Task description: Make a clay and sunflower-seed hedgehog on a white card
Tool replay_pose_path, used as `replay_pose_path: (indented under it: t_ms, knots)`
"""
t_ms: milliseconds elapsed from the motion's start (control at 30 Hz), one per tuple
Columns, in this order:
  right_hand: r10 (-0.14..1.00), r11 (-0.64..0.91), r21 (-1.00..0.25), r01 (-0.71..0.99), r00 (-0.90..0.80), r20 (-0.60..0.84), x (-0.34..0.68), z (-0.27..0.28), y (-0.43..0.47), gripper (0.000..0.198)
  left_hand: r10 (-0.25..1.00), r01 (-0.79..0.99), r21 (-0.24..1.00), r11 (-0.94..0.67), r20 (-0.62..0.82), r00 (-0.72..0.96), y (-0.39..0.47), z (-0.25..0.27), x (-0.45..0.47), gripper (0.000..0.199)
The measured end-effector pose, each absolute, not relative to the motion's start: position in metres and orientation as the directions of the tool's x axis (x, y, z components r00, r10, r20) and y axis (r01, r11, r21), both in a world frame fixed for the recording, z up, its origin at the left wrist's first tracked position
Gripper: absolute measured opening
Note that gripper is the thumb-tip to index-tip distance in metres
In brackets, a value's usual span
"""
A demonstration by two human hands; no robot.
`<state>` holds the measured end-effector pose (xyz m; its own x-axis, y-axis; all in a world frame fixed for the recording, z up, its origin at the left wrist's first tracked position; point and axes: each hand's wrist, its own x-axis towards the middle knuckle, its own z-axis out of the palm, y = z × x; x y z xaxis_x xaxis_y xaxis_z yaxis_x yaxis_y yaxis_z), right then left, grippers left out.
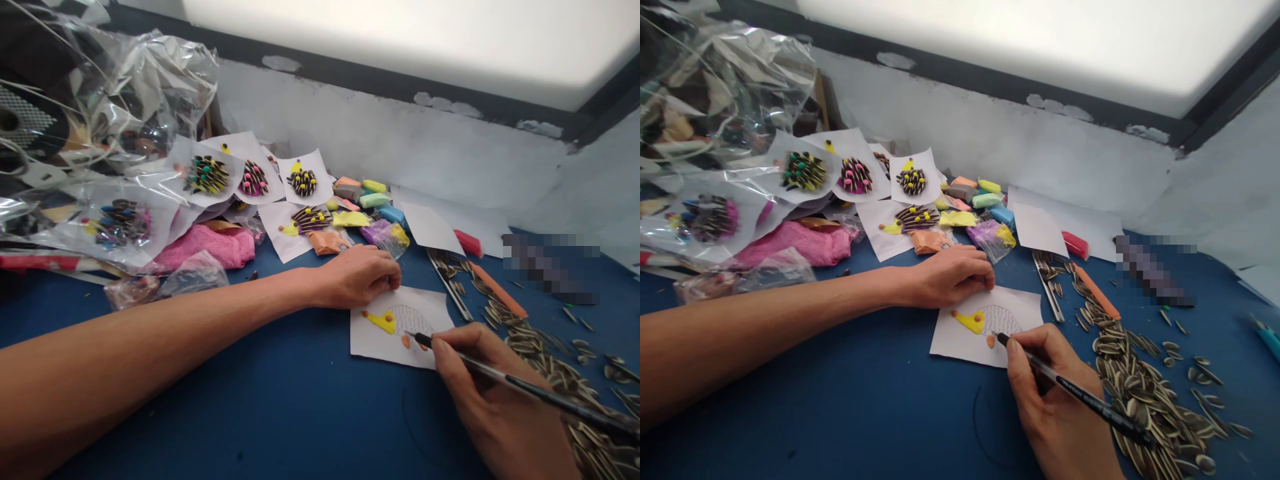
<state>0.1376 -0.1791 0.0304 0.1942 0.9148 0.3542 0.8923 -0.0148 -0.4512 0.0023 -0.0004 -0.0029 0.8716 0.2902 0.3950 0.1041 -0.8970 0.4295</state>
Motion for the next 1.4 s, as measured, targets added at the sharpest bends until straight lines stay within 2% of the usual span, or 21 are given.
replay_pose_path:
  t_ms: [200,400,600,833,1033,1400]
  knots:
    - [0.928,-0.006,-0.439,0.899,0.168,0.332,0.1381,0.0305,-0.1807,0.022,0.298,0.119,0.426,-0.897,0.382,0.875,-0.0011,-0.0015,0.0019,0.016]
    - [0.904,0.004,-0.456,0.890,0.192,0.382,0.1351,0.0318,-0.1761,0.021,0.291,0.105,0.429,-0.897,0.396,0.871,-0.0006,-0.0030,0.0024,0.017]
    - [0.934,-0.037,-0.423,0.906,0.182,0.309,0.1407,0.0308,-0.1801,0.023,0.292,0.110,0.427,-0.898,0.388,0.874,-0.0006,-0.0032,0.0017,0.017]
    - [0.884,-0.045,-0.429,0.902,0.236,0.404,0.1378,0.0337,-0.1797,0.022,0.288,0.108,0.425,-0.899,0.387,0.876,-0.0003,-0.0028,0.0014,0.017]
    - [0.908,-0.051,-0.386,0.921,0.204,0.366,0.1433,0.0314,-0.1831,0.023,0.284,0.100,0.426,-0.899,0.395,0.873,-0.0003,-0.0033,0.0019,0.017]
    - [0.913,-0.055,-0.438,0.897,0.223,0.341,0.1393,0.0311,-0.1807,0.023,0.297,0.112,0.434,-0.894,0.386,0.874,-0.0007,-0.0027,0.0018,0.017]
